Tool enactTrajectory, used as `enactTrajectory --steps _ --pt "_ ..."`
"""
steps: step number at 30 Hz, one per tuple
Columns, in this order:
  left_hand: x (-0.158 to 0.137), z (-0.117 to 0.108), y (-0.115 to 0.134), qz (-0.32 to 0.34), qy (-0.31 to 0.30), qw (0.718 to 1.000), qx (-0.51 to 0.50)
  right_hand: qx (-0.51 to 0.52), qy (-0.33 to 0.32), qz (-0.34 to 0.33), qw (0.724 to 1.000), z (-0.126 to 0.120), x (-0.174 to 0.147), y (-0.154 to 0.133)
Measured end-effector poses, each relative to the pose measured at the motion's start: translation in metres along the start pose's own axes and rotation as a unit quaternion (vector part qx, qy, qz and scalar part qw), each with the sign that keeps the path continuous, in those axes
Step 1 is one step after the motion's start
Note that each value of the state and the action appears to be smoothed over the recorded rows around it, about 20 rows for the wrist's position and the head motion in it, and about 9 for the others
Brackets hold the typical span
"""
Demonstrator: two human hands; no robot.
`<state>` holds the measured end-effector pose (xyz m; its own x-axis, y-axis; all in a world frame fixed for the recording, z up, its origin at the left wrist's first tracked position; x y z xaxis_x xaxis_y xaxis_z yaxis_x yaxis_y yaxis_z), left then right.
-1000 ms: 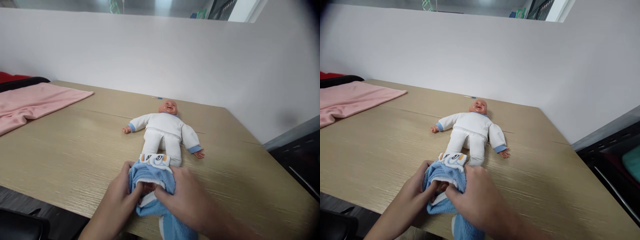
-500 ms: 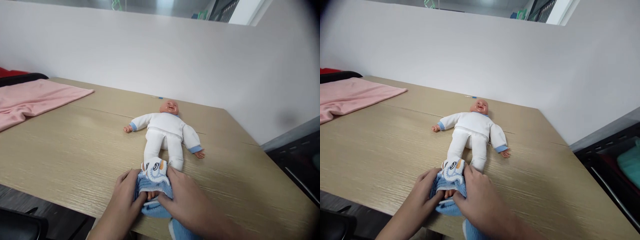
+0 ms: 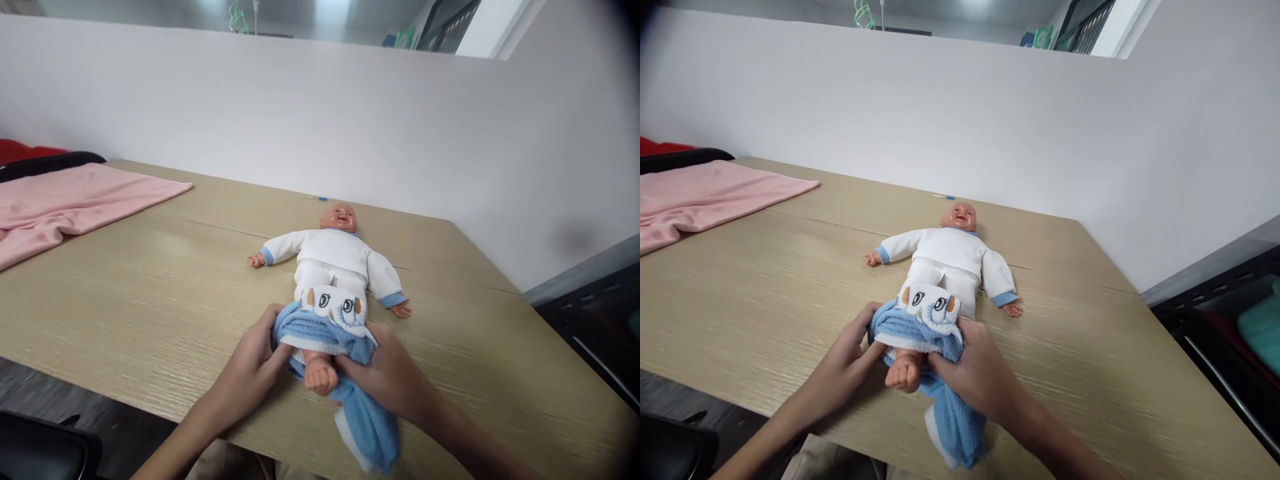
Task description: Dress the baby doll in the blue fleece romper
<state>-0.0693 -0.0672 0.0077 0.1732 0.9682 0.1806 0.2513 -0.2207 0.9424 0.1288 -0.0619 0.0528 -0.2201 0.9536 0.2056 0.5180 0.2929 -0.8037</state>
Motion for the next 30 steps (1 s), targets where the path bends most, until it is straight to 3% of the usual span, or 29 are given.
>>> enactTrajectory --steps 4,8,12,17,19,24,30 --pt "0.024 -0.003 0.006 -0.011 -0.058 0.998 -0.035 -0.018 -0.028 -0.027 0.999 -0.010 0.015 0.006" --pt "0.040 -0.009 0.010 -0.019 -0.150 0.987 -0.062 0.010 -0.095 0.008 0.995 -0.016 0.022 0.021" --pt "0.049 -0.016 0.008 -0.016 -0.220 0.972 -0.086 0.152 -0.101 0.064 0.981 -0.026 0.019 0.046" --pt "0.057 -0.012 -0.004 -0.079 -0.291 0.937 -0.177 0.282 -0.103 0.162 0.940 -0.032 0.011 0.088" --pt "0.063 -0.012 -0.006 -0.080 -0.288 0.937 -0.183 0.312 -0.123 0.172 0.926 -0.033 0.009 0.094" --pt "0.084 -0.017 -0.003 -0.045 -0.184 0.978 -0.088 0.342 -0.201 0.154 0.905 -0.028 0.003 0.085" --pt "0.100 -0.020 0.031 0.060 -0.103 0.990 0.070 0.392 -0.124 0.161 0.897 -0.033 -0.001 0.078"
Point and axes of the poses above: each hand's wrist, its own x-axis towards the middle knuckle, its own z-axis out of the palm, y = z × x, the point moved 7 cm from there along x, towards the middle knuckle, and after that the axes turned 6 degrees about y, right-handed, at the moved point
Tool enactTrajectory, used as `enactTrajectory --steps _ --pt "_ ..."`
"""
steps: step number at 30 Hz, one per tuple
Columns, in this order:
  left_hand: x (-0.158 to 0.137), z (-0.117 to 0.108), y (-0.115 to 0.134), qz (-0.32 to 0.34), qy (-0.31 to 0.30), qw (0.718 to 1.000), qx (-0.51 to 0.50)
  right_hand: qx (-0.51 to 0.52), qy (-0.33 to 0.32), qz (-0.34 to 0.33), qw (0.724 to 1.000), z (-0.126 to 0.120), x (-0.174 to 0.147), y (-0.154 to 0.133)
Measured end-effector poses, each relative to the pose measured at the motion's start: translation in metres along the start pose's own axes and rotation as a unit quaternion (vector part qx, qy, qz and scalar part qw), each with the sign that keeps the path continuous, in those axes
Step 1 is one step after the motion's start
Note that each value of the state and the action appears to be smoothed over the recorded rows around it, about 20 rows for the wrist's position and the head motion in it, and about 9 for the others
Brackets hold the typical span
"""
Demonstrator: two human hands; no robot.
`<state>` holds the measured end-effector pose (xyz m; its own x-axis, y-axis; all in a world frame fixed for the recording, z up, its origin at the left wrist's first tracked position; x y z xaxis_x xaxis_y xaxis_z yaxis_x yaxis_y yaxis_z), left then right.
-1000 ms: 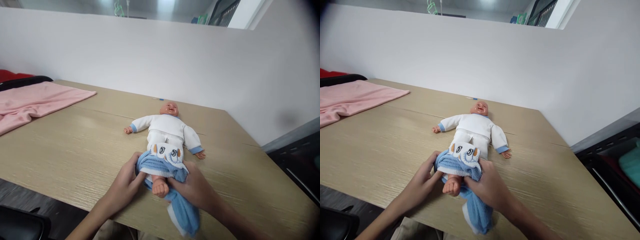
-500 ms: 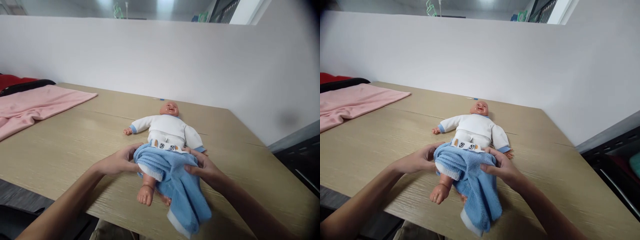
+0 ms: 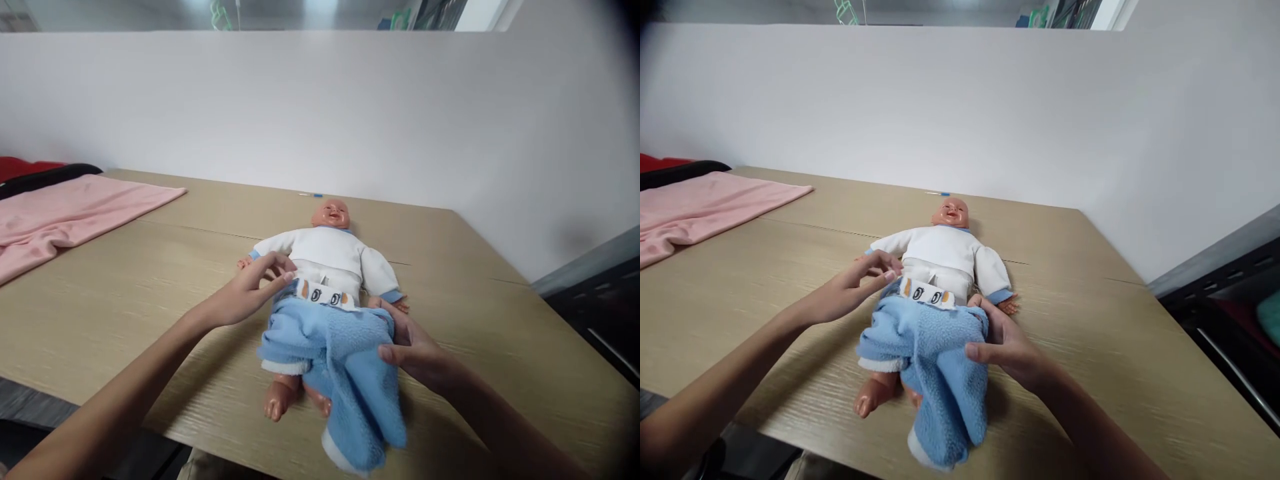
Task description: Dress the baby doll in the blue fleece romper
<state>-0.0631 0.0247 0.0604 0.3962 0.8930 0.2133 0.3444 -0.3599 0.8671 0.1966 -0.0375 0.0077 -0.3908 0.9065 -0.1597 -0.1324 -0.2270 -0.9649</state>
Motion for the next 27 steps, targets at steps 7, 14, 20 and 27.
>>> enactTrajectory --steps 7,14,20,27 --pt "0.024 0.040 0.058 0.154 -0.163 0.963 0.148 0.021 0.012 -0.004 1.000 0.007 -0.003 -0.003" --pt "0.052 0.070 0.058 0.109 -0.317 0.942 -0.001 -0.066 -0.063 0.018 0.996 0.019 -0.010 -0.004" --pt "0.051 0.083 0.045 0.008 -0.374 0.918 -0.135 -0.111 -0.017 0.010 0.994 0.015 -0.022 -0.004" --pt "0.040 0.100 0.052 -0.017 -0.474 0.857 -0.202 -0.089 0.101 -0.022 0.991 -0.010 -0.022 -0.024"
Point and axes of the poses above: each hand's wrist, its own x-axis towards the middle knuckle, its own z-axis out of the palm, y = z × x, the point moved 7 cm from there along x, towards the middle knuckle, and after that the axes turned 6 degrees about y, right-handed, at the moved point
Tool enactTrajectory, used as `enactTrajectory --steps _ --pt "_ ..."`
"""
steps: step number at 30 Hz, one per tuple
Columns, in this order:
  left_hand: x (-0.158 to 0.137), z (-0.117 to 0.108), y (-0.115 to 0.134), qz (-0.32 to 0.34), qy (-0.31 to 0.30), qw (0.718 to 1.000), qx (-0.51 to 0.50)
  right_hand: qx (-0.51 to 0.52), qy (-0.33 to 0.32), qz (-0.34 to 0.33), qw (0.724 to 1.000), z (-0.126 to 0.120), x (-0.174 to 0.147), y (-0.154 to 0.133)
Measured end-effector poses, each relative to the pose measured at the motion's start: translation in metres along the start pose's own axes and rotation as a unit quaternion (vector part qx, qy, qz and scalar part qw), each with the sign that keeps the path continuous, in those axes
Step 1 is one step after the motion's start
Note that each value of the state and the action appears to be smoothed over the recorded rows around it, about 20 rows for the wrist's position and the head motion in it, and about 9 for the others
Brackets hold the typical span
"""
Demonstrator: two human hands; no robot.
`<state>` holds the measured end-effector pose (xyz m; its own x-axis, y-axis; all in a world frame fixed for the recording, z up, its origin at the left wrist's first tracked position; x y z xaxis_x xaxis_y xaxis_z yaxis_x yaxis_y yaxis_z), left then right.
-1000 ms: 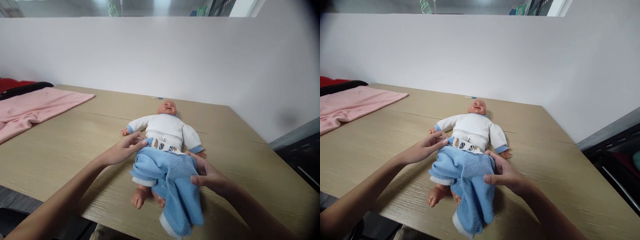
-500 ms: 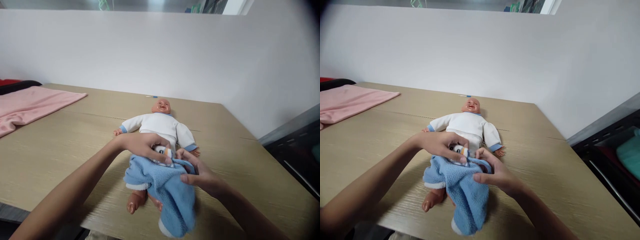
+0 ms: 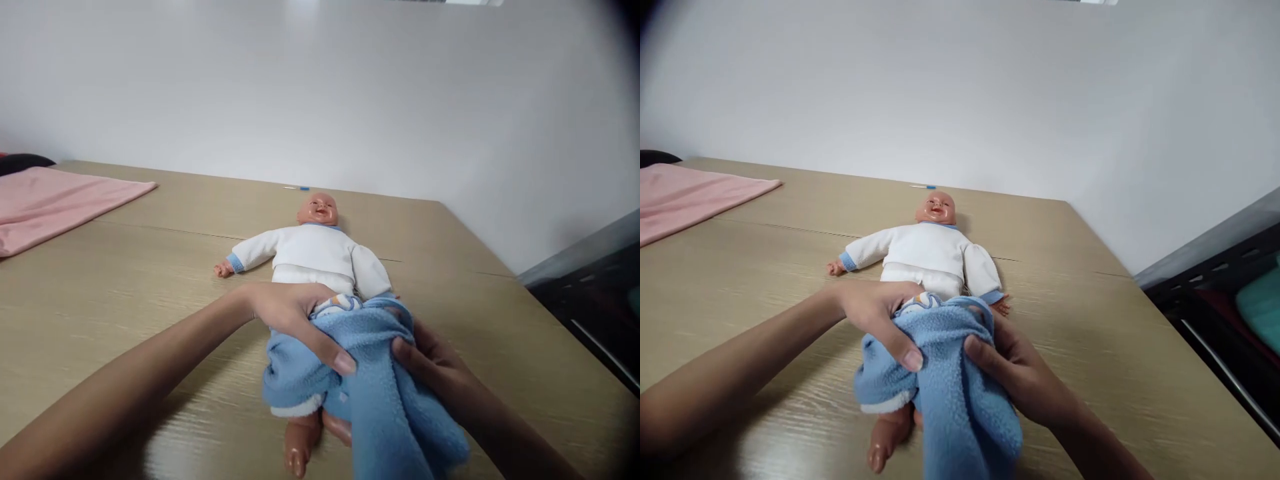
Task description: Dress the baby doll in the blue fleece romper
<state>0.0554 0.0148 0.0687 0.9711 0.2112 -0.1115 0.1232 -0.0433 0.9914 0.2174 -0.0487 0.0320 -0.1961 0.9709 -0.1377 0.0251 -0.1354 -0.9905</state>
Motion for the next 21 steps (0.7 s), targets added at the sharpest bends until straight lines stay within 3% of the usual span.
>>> enactTrajectory --steps 5,9,13,16,18,21 --pt "0.005 0.003 0.000 0.065 -0.003 0.998 -0.018 -0.056 -0.163 0.062 0.983 0.008 -0.015 0.001" --pt "0.006 0.005 -0.017 0.019 -0.010 0.999 -0.041 -0.092 -0.160 0.089 0.979 -0.008 -0.025 0.020" --pt "0.004 0.011 -0.036 -0.020 -0.075 0.988 -0.131 0.047 -0.095 0.134 0.985 -0.014 -0.024 0.035" --pt "0.003 0.010 -0.049 -0.046 -0.079 0.980 -0.180 0.105 -0.028 0.184 0.977 -0.014 -0.018 0.044" --pt "0.004 0.006 -0.054 -0.040 -0.058 0.982 -0.177 0.114 -0.040 0.189 0.974 -0.007 -0.014 0.045" --pt "0.007 -0.001 -0.053 0.003 0.000 0.989 -0.146 0.086 -0.120 0.153 0.977 0.007 -0.011 0.036"
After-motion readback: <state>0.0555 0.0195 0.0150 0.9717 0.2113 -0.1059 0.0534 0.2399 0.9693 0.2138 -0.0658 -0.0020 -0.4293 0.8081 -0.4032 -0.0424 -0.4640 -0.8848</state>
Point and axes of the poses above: each hand's wrist, its own x-axis towards the middle knuckle, its own z-axis out of the palm, y = z × x, the point moved 7 cm from there along x, towards the middle knuckle, and after that the axes turned 6 degrees about y, right-handed, at the moved point
